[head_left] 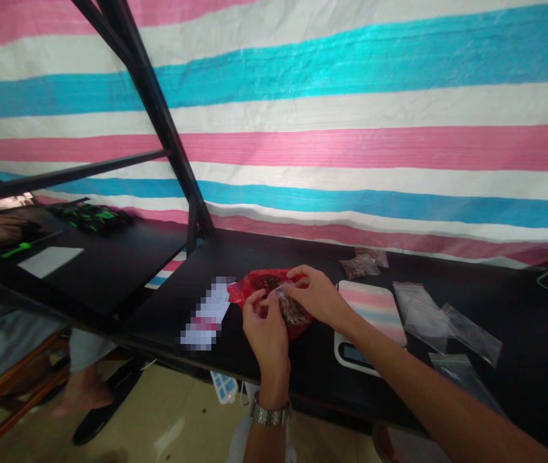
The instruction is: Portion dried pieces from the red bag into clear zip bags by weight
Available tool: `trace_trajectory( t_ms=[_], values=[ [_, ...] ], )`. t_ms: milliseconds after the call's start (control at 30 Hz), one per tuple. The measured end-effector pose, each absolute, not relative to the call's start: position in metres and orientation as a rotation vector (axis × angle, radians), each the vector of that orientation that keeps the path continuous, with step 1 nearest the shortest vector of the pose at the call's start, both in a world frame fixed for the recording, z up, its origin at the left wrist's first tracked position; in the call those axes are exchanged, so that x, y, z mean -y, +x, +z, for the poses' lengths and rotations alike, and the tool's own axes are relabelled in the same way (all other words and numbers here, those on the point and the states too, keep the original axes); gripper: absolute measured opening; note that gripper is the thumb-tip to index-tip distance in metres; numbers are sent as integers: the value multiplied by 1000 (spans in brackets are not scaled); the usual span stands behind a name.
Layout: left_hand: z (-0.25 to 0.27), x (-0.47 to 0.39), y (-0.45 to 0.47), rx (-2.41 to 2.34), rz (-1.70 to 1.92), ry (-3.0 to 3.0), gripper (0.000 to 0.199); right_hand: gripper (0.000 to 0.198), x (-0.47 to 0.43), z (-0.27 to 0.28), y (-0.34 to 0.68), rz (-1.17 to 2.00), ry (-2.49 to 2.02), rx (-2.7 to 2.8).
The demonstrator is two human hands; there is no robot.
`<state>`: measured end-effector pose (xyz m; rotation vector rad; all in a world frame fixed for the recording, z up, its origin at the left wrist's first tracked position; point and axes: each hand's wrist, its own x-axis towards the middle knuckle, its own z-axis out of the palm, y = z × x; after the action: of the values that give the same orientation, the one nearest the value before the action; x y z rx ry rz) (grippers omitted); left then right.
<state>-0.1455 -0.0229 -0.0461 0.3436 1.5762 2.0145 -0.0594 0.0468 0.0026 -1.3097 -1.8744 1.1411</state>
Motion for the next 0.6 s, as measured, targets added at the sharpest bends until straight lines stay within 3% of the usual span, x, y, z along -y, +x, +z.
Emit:
trace_trajectory(
  t_ms=[233, 433, 600],
  values=[
    [-42, 24, -146, -1548, 2013, 367, 32, 32, -45, 7, -55, 1172, -1277, 1871],
    [-26, 30, -133, -1414, 2111, 645, 34, 16, -33, 11, -16, 1314, -1123, 1686],
    [-16, 36, -104, -1271, 2049, 814, 30, 37, -16, 11, 37, 1245, -1194, 1642]
  ],
)
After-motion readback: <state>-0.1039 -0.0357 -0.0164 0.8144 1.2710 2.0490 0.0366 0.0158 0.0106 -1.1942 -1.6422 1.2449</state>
